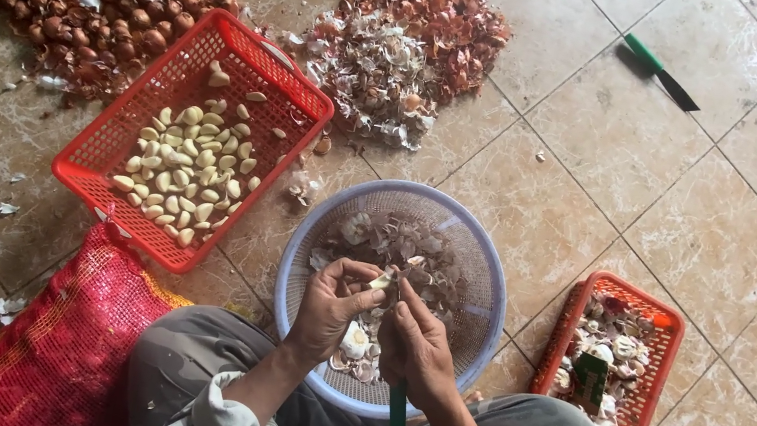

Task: Peeling garlic or shallot cloves by hand and with a knife, then sorting them into baskets.

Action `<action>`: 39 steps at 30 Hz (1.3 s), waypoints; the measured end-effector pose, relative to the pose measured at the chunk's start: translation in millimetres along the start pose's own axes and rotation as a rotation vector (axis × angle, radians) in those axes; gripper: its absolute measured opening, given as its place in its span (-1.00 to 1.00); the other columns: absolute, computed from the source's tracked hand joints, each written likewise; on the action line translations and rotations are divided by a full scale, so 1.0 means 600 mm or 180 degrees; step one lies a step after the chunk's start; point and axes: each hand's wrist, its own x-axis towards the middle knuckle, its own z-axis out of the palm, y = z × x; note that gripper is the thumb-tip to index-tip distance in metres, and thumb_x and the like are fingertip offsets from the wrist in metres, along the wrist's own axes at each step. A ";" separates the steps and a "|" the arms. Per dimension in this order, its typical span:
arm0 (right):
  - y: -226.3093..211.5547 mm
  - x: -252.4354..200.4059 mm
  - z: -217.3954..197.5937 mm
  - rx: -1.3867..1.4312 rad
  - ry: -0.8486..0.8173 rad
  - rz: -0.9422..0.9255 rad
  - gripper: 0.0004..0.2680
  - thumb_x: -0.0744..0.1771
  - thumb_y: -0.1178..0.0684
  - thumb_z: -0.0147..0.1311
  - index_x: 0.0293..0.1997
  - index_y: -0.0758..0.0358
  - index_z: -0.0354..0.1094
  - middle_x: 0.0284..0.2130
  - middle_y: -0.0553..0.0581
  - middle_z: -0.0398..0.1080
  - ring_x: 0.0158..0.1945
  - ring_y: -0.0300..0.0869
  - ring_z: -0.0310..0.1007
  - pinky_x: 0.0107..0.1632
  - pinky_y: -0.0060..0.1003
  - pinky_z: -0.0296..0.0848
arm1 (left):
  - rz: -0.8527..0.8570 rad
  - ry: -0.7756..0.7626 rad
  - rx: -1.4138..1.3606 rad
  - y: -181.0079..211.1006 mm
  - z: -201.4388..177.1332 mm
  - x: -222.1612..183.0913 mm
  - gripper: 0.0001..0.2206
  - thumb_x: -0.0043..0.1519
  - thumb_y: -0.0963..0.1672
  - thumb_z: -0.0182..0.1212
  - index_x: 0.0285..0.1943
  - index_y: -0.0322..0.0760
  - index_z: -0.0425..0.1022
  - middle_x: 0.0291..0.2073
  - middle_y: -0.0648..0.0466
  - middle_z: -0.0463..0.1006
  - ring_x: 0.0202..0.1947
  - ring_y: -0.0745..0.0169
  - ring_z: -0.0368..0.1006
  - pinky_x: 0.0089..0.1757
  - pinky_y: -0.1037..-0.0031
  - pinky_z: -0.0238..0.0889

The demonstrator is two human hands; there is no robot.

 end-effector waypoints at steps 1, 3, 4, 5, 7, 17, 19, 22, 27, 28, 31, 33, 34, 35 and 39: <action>0.000 0.003 0.000 -0.0001 -0.0002 -0.0003 -0.60 0.41 0.04 -0.04 0.49 0.07 0.14 -0.65 0.01 0.16 -0.72 -0.37 -0.05 -0.75 -0.46 0.02 | 0.0003 -0.0002 0.0001 0.002 0.003 0.000 -0.74 0.14 -0.37 0.28 -0.02 -0.44 0.47 0.04 -0.15 0.54 -0.01 0.11 0.55 0.04 0.43 0.48; -0.001 0.007 0.000 -0.0098 0.0383 -0.0057 -0.60 0.40 0.03 -0.03 0.48 0.07 0.16 -0.66 0.01 0.20 -0.74 -0.37 0.02 -0.75 -0.46 0.03 | 0.0029 -0.0010 -0.0010 0.005 0.009 0.000 -0.78 0.14 -0.37 0.27 -0.06 -0.47 0.49 -0.03 -0.12 0.52 -0.16 0.12 0.56 -0.08 0.39 0.54; -0.003 0.007 0.002 -0.0098 0.0386 -0.0060 -0.60 0.40 0.03 -0.03 0.48 0.07 0.16 -0.66 0.01 0.20 -0.74 -0.37 0.02 -0.75 -0.46 0.03 | 0.0027 -0.0014 -0.0010 0.006 0.010 -0.001 -0.78 0.14 -0.37 0.27 -0.06 -0.47 0.49 -0.03 -0.12 0.52 -0.16 0.12 0.56 -0.08 0.39 0.54; -0.006 0.007 0.003 -0.0020 0.0554 -0.0050 -0.56 0.40 0.01 -0.05 0.52 0.08 0.07 -0.67 -0.01 0.19 -0.74 -0.38 0.00 -0.75 -0.46 -0.02 | -0.0050 0.0034 -0.0121 0.008 0.011 0.000 -0.77 0.13 -0.37 0.27 -0.06 -0.46 0.50 -0.04 -0.13 0.54 -0.17 0.09 0.57 -0.08 0.39 0.53; -0.014 0.005 0.011 0.0054 0.0715 -0.0039 -0.53 0.40 -0.01 -0.08 0.56 0.09 -0.02 -0.69 -0.04 0.18 -0.75 -0.39 -0.03 -0.74 -0.45 -0.07 | -0.0121 0.0083 -0.0233 0.009 0.012 0.000 -0.77 0.13 -0.38 0.27 -0.06 -0.45 0.51 -0.05 -0.14 0.57 -0.17 0.07 0.59 -0.08 0.38 0.52; -0.023 -0.006 0.029 -0.0090 -0.0109 0.0068 -0.55 0.41 -0.02 -0.08 0.54 0.12 0.03 -0.64 -0.04 0.16 -0.69 -0.40 -0.05 -0.68 -0.47 -0.06 | 0.0242 0.0008 0.0434 -0.009 0.007 -0.003 -0.81 0.11 -0.37 0.34 -0.16 -0.43 0.53 0.02 -0.13 0.56 -0.05 0.13 0.58 0.01 0.46 0.51; -0.023 -0.005 0.030 -0.0166 -0.0078 0.0021 -0.54 0.41 -0.05 -0.07 0.55 0.12 0.03 -0.62 -0.03 0.20 -0.69 -0.41 -0.03 -0.68 -0.48 -0.06 | 0.0231 0.0037 0.0428 -0.011 0.005 -0.004 -0.81 0.10 -0.37 0.33 -0.16 -0.43 0.54 0.01 -0.14 0.59 -0.08 0.14 0.59 -0.02 0.48 0.52; -0.020 -0.004 0.027 -0.0244 -0.0007 0.0009 -0.57 0.42 -0.05 -0.10 0.53 0.12 0.07 -0.65 0.00 0.22 -0.72 -0.39 -0.02 -0.70 -0.46 -0.04 | 0.0222 -0.0020 0.0298 -0.014 0.006 -0.005 -0.80 0.11 -0.38 0.33 -0.14 -0.43 0.53 0.01 -0.13 0.58 -0.08 0.15 0.59 -0.02 0.48 0.51; -0.010 0.003 0.017 -0.0441 0.0136 -0.0274 -0.59 0.43 0.00 -0.11 0.51 0.20 0.09 -0.67 -0.06 0.15 -0.71 -0.42 -0.08 -0.71 -0.49 -0.04 | 0.0020 0.0037 -0.0074 -0.003 0.017 -0.007 -0.81 0.13 -0.36 0.32 -0.12 -0.47 0.49 -0.04 -0.16 0.56 -0.20 0.19 0.58 -0.12 0.47 0.55; -0.011 0.004 0.016 -0.0442 0.0140 -0.0275 -0.59 0.43 0.00 -0.11 0.51 0.20 0.09 -0.67 -0.06 0.15 -0.71 -0.42 -0.08 -0.71 -0.49 -0.04 | 0.0018 0.0035 -0.0075 0.004 0.017 -0.003 -0.81 0.13 -0.36 0.32 -0.12 -0.47 0.49 -0.04 -0.16 0.56 -0.20 0.19 0.58 -0.12 0.47 0.55; -0.015 0.008 0.012 -0.0461 0.0385 -0.0246 -0.55 0.42 -0.01 -0.11 0.55 0.18 0.01 -0.62 -0.02 0.27 -0.73 -0.41 0.02 -0.76 -0.50 -0.01 | -0.0021 0.0209 -0.0126 0.033 0.006 0.009 -0.79 0.13 -0.34 0.33 -0.08 -0.46 0.52 -0.24 -0.13 0.63 -0.29 0.15 0.61 -0.18 0.46 0.55; -0.016 0.010 0.008 -0.0275 0.0822 -0.0016 -0.59 0.43 -0.01 -0.16 0.53 0.08 0.06 -0.65 -0.08 0.21 -0.71 -0.39 0.02 -0.71 -0.48 -0.04 | 0.0152 0.0864 -0.0242 0.065 -0.017 0.020 -0.84 0.18 -0.29 0.30 -0.09 -0.34 0.54 -0.24 -0.16 0.64 -0.25 0.05 0.60 -0.13 0.41 0.59; -0.016 0.008 0.010 -0.0272 0.0816 0.0017 -0.59 0.43 -0.01 -0.16 0.53 0.08 0.06 -0.65 -0.08 0.21 -0.71 -0.39 0.02 -0.71 -0.48 -0.04 | 0.0150 0.0897 -0.0239 0.092 -0.019 0.025 -0.84 0.18 -0.29 0.30 -0.09 -0.34 0.54 -0.24 -0.16 0.64 -0.25 0.05 0.60 -0.13 0.41 0.59; -0.018 0.008 0.011 -0.0217 0.0854 0.0019 -0.56 0.42 -0.02 -0.13 0.54 0.05 0.02 -0.66 -0.07 0.19 -0.71 -0.38 0.00 -0.70 -0.47 -0.07 | 0.0403 0.1218 -0.0493 0.120 -0.020 0.032 -0.79 0.21 -0.26 0.29 0.02 -0.40 0.53 -0.17 -0.13 0.63 -0.22 0.12 0.60 -0.15 0.50 0.57; 0.006 0.018 -0.011 -0.0557 0.0998 -0.0398 -0.63 0.44 -0.03 -0.17 0.50 0.02 0.07 -0.71 0.13 0.18 -0.82 -0.30 0.05 -0.83 -0.38 0.13 | 0.0554 0.2104 -0.0748 0.142 -0.072 0.063 -0.77 0.31 -0.10 0.28 -0.08 -0.40 0.41 -0.05 -0.25 0.57 -0.18 -0.02 0.63 -0.14 0.48 0.63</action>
